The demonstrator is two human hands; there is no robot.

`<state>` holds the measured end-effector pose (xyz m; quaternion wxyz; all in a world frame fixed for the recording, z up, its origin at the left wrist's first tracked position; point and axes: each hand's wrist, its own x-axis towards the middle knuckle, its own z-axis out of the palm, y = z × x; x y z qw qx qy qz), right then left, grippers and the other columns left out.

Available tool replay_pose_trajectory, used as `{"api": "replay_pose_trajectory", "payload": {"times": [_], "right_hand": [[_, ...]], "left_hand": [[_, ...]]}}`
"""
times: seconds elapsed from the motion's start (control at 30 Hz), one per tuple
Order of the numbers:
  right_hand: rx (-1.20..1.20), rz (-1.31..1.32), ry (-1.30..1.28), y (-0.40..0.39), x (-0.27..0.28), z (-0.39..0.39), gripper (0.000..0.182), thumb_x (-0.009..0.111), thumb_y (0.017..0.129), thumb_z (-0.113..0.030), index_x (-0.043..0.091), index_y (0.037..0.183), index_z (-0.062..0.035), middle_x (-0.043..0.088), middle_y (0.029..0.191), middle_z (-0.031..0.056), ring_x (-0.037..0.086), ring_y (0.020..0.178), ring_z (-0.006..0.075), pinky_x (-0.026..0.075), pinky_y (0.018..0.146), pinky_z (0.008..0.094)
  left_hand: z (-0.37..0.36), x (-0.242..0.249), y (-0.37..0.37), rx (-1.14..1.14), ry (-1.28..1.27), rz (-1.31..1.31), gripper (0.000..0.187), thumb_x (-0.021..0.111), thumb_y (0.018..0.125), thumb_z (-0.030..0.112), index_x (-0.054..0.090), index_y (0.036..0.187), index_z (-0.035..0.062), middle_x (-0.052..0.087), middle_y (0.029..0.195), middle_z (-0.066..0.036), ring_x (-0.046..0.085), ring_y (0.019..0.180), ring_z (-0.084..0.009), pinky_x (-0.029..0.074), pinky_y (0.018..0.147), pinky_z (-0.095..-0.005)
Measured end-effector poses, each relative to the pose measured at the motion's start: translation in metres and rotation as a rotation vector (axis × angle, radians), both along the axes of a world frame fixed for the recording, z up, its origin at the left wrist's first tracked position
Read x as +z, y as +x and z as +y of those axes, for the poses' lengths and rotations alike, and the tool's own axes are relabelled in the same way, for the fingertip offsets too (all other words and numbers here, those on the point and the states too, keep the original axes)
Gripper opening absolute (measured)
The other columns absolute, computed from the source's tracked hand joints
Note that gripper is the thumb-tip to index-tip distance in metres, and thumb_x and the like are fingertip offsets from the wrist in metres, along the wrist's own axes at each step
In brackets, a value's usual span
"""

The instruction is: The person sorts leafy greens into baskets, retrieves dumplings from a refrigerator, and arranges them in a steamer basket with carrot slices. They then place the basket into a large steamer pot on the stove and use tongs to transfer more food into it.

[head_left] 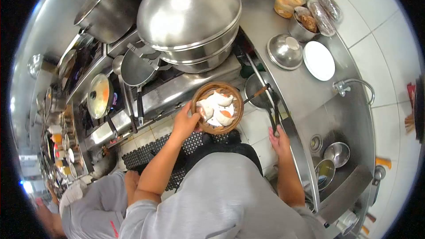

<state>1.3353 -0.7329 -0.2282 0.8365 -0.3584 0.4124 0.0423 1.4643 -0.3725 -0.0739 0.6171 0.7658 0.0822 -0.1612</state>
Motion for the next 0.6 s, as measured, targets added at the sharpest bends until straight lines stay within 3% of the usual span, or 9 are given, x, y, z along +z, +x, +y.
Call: {"api": "replay_pose_trajectory", "payload": {"times": [0.1,0.2,0.27,0.3,0.37,0.4,0.5,0.57,0.6], "right_hand": [[0.154,-0.073,-0.122,-0.050,0.088,0.014,0.037,0.062,0.087,-0.031,0.055,0.110,-0.0035,0.061,0.112,0.0159,0.060,0.084,0.0169,0.046,0.074,0.0279],[0.171,-0.162,-0.211,-0.082,0.147,0.023,0.054,0.068,0.082,-0.030,0.047,0.123,-0.0027,0.059,0.114,0.0186,0.061,0.084,0.0200,0.049,0.071,0.0291],[0.187,-0.427,-0.362,-0.094,0.184,0.037,0.086,0.069,0.078,-0.038,0.024,0.142,-0.0036,0.060,0.109,0.0185,0.062,0.070,0.0239,0.052,0.061,0.0317],[0.187,-0.435,-0.366,-0.091,0.201,0.043,0.086,0.069,0.078,-0.038,0.024,0.142,-0.0036,0.060,0.109,0.0185,0.062,0.070,0.0239,0.052,0.061,0.0317],[0.273,-0.536,-0.217,-0.077,0.228,0.055,0.113,0.082,0.063,-0.044,0.013,0.143,-0.0037,0.058,0.111,0.0219,0.064,0.071,0.0265,0.051,0.060,0.0344],[0.258,-0.459,-0.328,-0.066,0.236,0.066,0.118,0.081,0.060,-0.050,0.013,0.143,-0.0024,0.058,0.105,0.0200,0.061,0.060,0.0240,0.050,0.054,0.0327],[0.258,-0.538,-0.531,-0.033,0.254,0.075,0.102,0.063,0.075,-0.064,0.019,0.143,-0.0028,0.055,0.081,0.0099,0.052,0.050,0.0150,0.043,0.044,0.0261],[0.192,-0.573,-0.407,-0.025,0.262,0.048,0.099,0.056,0.076,-0.070,0.025,0.140,-0.0013,0.052,0.075,0.0065,0.048,0.047,0.0120,0.039,0.042,0.0231],[0.199,-0.559,-0.556,-0.028,0.261,0.035,0.101,0.055,0.074,-0.073,0.028,0.140,-0.0014,0.051,0.075,0.0046,0.044,0.046,0.0105,0.037,0.040,0.0226]], "left_hand": [[-0.010,-0.002,0.036,-0.175,0.049,0.026,0.051,0.055,0.083,0.014,0.043,0.131,0.0014,0.064,0.082,-0.016,0.064,0.055,-0.0182,0.054,0.045,-0.0275],[-0.022,0.007,0.062,-0.288,0.052,0.091,0.052,0.056,0.083,0.015,0.043,0.131,0.0009,0.064,0.081,-0.016,0.063,0.051,-0.0191,0.054,0.045,-0.0280],[-0.027,0.008,0.077,-0.340,0.079,0.080,0.053,0.055,0.082,0.014,0.042,0.132,0.0007,0.064,0.079,-0.015,0.062,0.051,-0.0179,0.053,0.044,-0.0275],[-0.031,0.008,0.082,-0.387,0.105,0.071,0.054,0.053,0.082,0.013,0.040,0.133,0.0005,0.064,0.077,-0.014,0.062,0.050,-0.0167,0.052,0.044,-0.0270],[-0.039,0.009,0.087,-0.361,0.095,0.058,0.053,0.052,0.082,0.014,0.041,0.132,0.0016,0.064,0.076,-0.013,0.061,0.050,-0.0164,0.052,0.044,-0.0268],[-0.042,0.011,0.090,-0.368,0.056,0.087,0.051,0.052,0.082,0.013,0.042,0.131,0.0020,0.063,0.075,-0.013,0.061,0.049,-0.0164,0.052,0.044,-0.0268],[-0.058,0.029,0.098,-0.413,0.014,0.123,0.046,0.052,0.083,0.014,0.045,0.127,0.0027,0.063,0.074,-0.012,0.061,0.048,-0.0163,0.052,0.043,-0.0268],[-0.066,0.037,0.104,-0.426,0.023,0.106,0.042,0.052,0.084,0.014,0.047,0.124,0.0028,0.063,0.074,-0.012,0.061,0.049,-0.0163,0.051,0.043,-0.0268],[-0.070,0.041,0.107,-0.421,0.020,0.094,0.042,0.052,0.084,0.014,0.047,0.124,0.0028,0.063,0.074,-0.012,0.061,0.049,-0.0163,0.051,0.043,-0.0268]]}}
